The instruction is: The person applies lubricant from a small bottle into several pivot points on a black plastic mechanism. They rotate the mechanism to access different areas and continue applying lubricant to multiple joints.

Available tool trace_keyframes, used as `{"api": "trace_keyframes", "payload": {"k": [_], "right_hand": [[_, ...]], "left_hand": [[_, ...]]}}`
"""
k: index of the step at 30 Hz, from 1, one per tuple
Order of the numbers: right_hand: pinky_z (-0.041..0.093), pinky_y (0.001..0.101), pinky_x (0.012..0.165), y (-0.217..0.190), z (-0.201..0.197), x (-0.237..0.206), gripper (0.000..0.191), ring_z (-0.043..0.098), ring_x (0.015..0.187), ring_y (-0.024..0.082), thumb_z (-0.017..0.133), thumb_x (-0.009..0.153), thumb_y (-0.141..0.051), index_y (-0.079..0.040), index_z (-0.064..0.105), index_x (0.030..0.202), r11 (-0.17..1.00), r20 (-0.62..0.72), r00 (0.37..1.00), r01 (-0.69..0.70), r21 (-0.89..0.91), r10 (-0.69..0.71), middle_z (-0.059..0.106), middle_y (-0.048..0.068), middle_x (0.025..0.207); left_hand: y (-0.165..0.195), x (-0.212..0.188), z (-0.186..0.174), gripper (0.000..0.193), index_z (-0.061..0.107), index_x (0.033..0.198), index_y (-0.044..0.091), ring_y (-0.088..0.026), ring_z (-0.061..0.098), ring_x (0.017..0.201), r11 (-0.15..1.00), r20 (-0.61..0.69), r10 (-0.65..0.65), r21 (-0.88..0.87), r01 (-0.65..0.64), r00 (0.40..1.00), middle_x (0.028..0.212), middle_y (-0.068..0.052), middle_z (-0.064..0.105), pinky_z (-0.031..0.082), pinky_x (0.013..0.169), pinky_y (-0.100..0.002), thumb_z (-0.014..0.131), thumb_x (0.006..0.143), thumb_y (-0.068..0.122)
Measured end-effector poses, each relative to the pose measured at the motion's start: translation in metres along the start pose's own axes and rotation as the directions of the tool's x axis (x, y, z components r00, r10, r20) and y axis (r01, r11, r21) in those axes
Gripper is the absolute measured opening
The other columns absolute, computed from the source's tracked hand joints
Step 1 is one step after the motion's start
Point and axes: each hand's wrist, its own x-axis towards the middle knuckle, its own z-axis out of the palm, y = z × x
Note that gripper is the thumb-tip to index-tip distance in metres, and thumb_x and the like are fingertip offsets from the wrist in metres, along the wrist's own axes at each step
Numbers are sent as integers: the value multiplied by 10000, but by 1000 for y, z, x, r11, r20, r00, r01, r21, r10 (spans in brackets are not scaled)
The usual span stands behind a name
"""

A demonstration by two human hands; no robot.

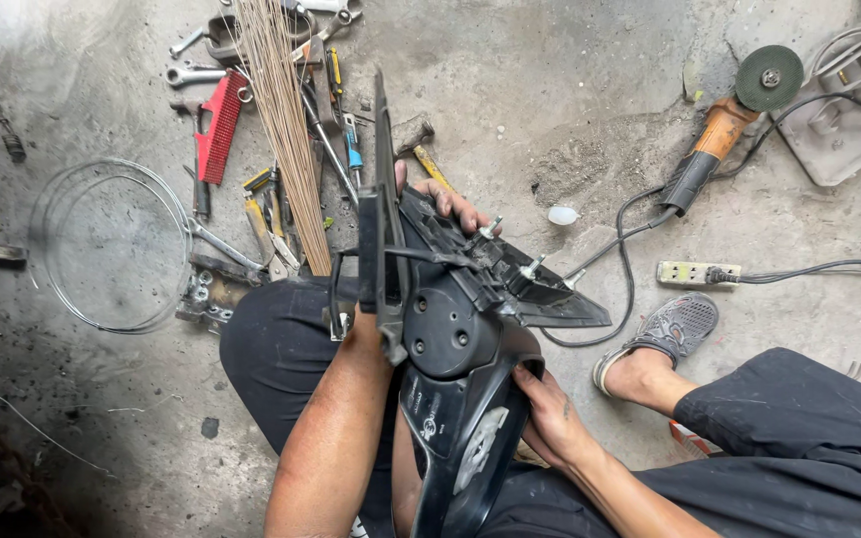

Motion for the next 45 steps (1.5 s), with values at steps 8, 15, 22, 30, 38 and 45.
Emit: {"api": "trace_keyframes", "payload": {"k": [8, 15, 22, 30, 38, 45], "right_hand": [[532, 383, 927, -7, 3, -12, 442, 626, 1093, 205, 595, 982, -255, -17, 533, 1350, 999, -81, 996, 21, -28, -23, 644, 106, 1231], [446, 293, 985, -18, -11, -32, 391, 597, 1117, 156, 589, 971, -202, 1, 607, 1304, 835, -6, 976, 183, -520, -218, 692, 101, 1214], [478, 315, 930, -18, -16, -51, 347, 631, 1039, 179, 625, 927, -191, 4, 654, 1212, 688, -57, 964, 142, -712, -259, 746, 111, 1119], [475, 306, 945, -39, -5, -26, 406, 635, 1047, 171, 587, 953, -243, 9, 626, 1268, 658, 25, 978, 157, -736, -205, 736, 111, 1131], [556, 293, 652, -53, 7, -7, 455, 670, 784, 141, 605, 924, -258, -18, 609, 1311, 686, -141, 990, -87, -722, -24, 723, 102, 1013], [606, 325, 705, -37, -25, 12, 351, 683, 806, 165, 627, 950, -198, 97, 642, 1140, 698, -108, 994, -91, -710, 20, 647, 149, 927]], "left_hand": [[-1, -5, 22, 720, 650, 933, -7, -496, 635, 1102, 992, 128, 24, -127, -8, 991, 974, -274, 663, 406, 1121, -688, 237, 1136, 548], [0, 4, 38, 725, 657, 994, 12, -476, 615, 1169, 991, 286, 3, -126, 34, 958, 1031, -254, 683, 360, 1212, -664, 234, 1123, 587], [1, -6, 54, 705, 638, 1027, 19, -438, 627, 1141, 990, 353, 20, -140, 32, 935, 992, -218, 686, 364, 1184, -629, 212, 1138, 569], [-16, 6, 20, 726, 648, 961, 9, -469, 638, 1082, 994, 265, 59, -102, -33, 962, 956, -249, 668, 390, 1150, -668, 202, 1118, 560], [-4, 2, -26, 727, 639, 917, -3, -474, 642, 1095, 999, 32, 9, -38, -8, 999, 955, -292, 663, 468, 1029, -669, 227, 1118, 561], [-12, 1, -38, 706, 653, 876, 9, -501, 662, 993, 992, -41, 115, 58, -112, 993, 901, -302, 675, 524, 993, -617, 259, 1138, 533]]}}
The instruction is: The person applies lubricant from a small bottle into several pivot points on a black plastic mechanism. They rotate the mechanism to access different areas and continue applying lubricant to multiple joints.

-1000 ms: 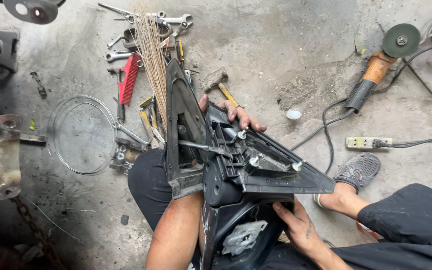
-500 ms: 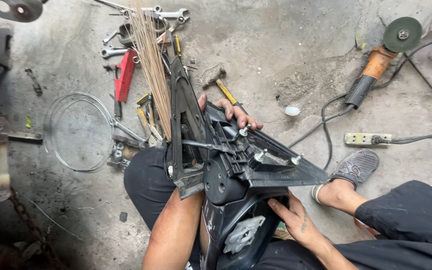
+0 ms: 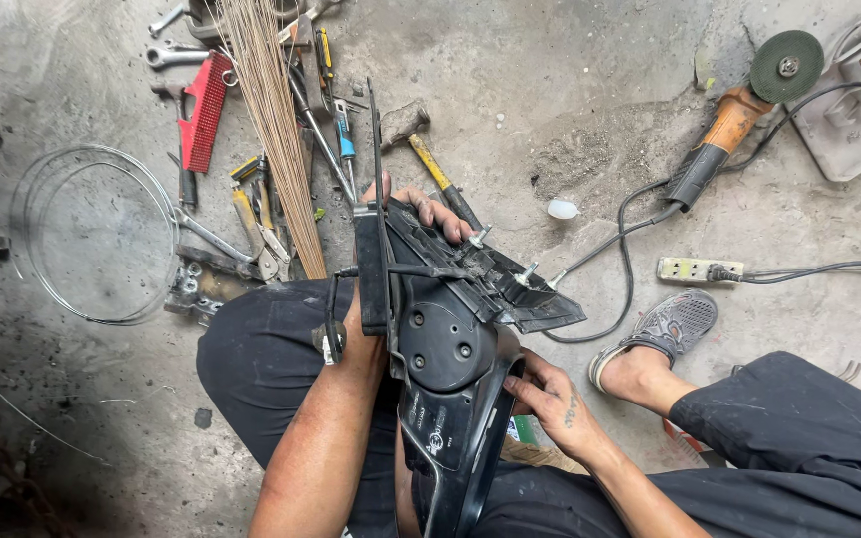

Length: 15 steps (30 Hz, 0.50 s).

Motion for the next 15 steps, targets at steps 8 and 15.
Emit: {"api": "trace_keyframes", "payload": {"k": [8, 15], "right_hand": [[655, 403, 753, -26, -91, 33, 524, 749, 895, 290, 464, 874, -44, 95, 579, 1366, 896, -351, 881, 399, 196, -316, 717, 211, 1121], [576, 357, 707, -103, -105, 123, 645, 667, 830, 241, 745, 838, -62, -64, 511, 1438, 896, -493, 770, 228, -381, -406, 655, 146, 1193]], "left_hand": [[7, 3, -6, 700, 668, 913, 4, -498, 653, 1044, 1000, 12, -27, -6, 27, 1000, 928, -302, 676, 520, 1020, -599, 250, 1133, 520], [9, 12, -19, 704, 666, 936, 12, -519, 627, 1129, 996, 51, -85, -17, 86, 995, 966, -308, 678, 505, 1011, -640, 213, 1102, 525]]}}
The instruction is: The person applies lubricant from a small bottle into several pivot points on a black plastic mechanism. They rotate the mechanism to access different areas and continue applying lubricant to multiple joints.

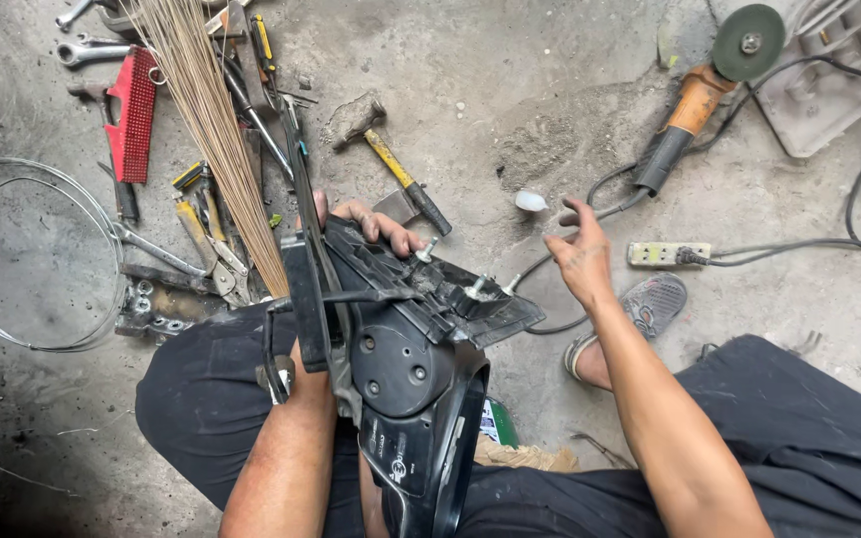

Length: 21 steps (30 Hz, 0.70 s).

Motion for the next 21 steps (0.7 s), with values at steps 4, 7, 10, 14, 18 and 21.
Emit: {"api": "trace_keyframes", "payload": {"k": [4, 7, 10, 14, 18, 21], "right_hand": [[558, 390, 839, -13, 36, 32, 608, 653, 1029, 295, 798, 822, -69, -55, 545, 1374, 976, 19, 983, 183, -116, -182, 639, 190, 1236], [536, 407, 934, -11, 47, 46, 516, 640, 1138, 305, 812, 849, -67, -40, 595, 1317, 949, 8, 963, 265, -168, -268, 654, 189, 1249], [535, 395, 972, -9, 50, 55, 454, 654, 1143, 300, 801, 875, -73, -25, 626, 1291, 949, 22, 960, 281, -146, -281, 665, 170, 1234], [536, 356, 979, -5, 42, 58, 409, 698, 1122, 265, 785, 924, -91, -17, 644, 1302, 961, 41, 962, 273, -46, -271, 704, 132, 1225], [566, 331, 907, 0, 28, 45, 384, 699, 1049, 229, 814, 933, -117, -12, 637, 1257, 979, -8, 979, 202, -34, -203, 666, 157, 1224], [568, 332, 946, -3, 6, 24, 382, 681, 1104, 209, 805, 931, -81, 8, 585, 1230, 958, -50, 960, 280, 67, -277, 662, 174, 1275]], "left_hand": [[2, 1, 1, 700, 663, 956, 2, -507, 629, 1139, 999, 1, 40, -36, -40, 999, 983, -298, 685, 505, 1052, -630, 211, 1123, 510], [0, 3, 3, 690, 662, 954, -1, -499, 644, 1117, 997, -49, 45, -53, -48, 998, 971, -289, 690, 512, 1065, -628, 215, 1144, 489], [-3, 8, 7, 682, 653, 937, 0, -502, 661, 1056, 996, -103, 84, -24, -86, 991, 943, -289, 693, 521, 1013, -628, 223, 1156, 483], [-4, 17, 20, 658, 623, 894, 8, -479, 669, 996, 997, -192, 71, -19, -76, 979, 901, -278, 686, 531, 981, -602, 234, 1132, 482], [-3, 19, 39, 626, 585, 855, 29, -452, 676, 950, 995, -281, 80, 81, -60, 956, 859, -266, 675, 546, 955, -568, 267, 1104, 507], [-4, 21, 54, 587, 552, 824, 46, -422, 675, 915, 988, -391, 71, 151, -12, 918, 833, -266, 669, 548, 935, -547, 319, 1092, 514]]}}
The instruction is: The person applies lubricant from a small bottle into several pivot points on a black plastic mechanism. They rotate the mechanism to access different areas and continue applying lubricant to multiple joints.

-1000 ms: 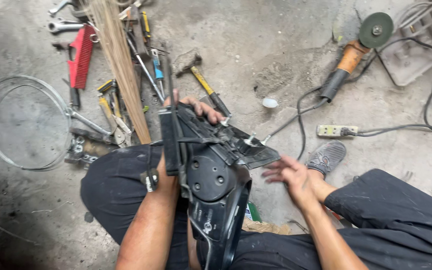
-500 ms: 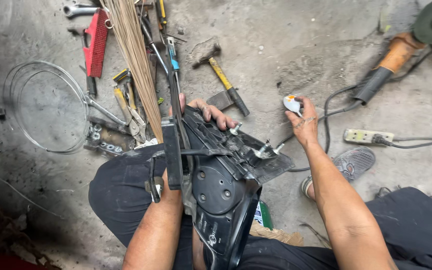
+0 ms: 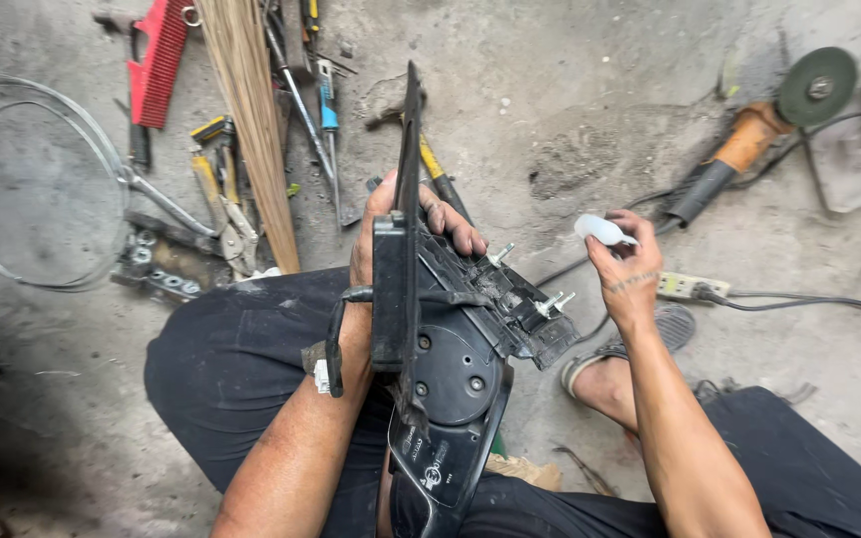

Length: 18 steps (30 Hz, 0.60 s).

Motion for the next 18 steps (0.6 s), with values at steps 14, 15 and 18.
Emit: {"api": "trace_keyframes", "payload": {"k": [14, 15, 18], "right_hand": [[582, 361, 922, -152, -109, -92, 437, 697, 1079, 289, 774, 819, 70, -26, 660, 1230, 645, 245, 848, 520, -559, -471, 657, 150, 1205], [580, 356, 909, -156, -110, -95, 442, 693, 1076, 289, 778, 816, 70, -31, 668, 1232, 638, 253, 852, 514, -573, -459, 654, 147, 1195], [569, 354, 890, -165, -111, -99, 469, 680, 1064, 287, 792, 797, 67, -48, 685, 1239, 604, 289, 851, 518, -606, -439, 650, 134, 1175]], "left_hand": [[14, -34, 46, 597, 653, 920, 37, -283, 685, 771, 984, -26, 53, 174, -48, 998, 732, -148, 644, 591, 843, -460, 388, 1008, 565], [13, -33, 44, 579, 653, 935, 46, -282, 680, 755, 985, -31, 60, 162, -54, 998, 727, -147, 637, 599, 835, -469, 397, 1007, 560], [14, -31, 40, 642, 680, 890, 7, -273, 706, 739, 985, -48, 34, 169, -25, 998, 712, -150, 657, 609, 800, -467, 391, 993, 571]]}}
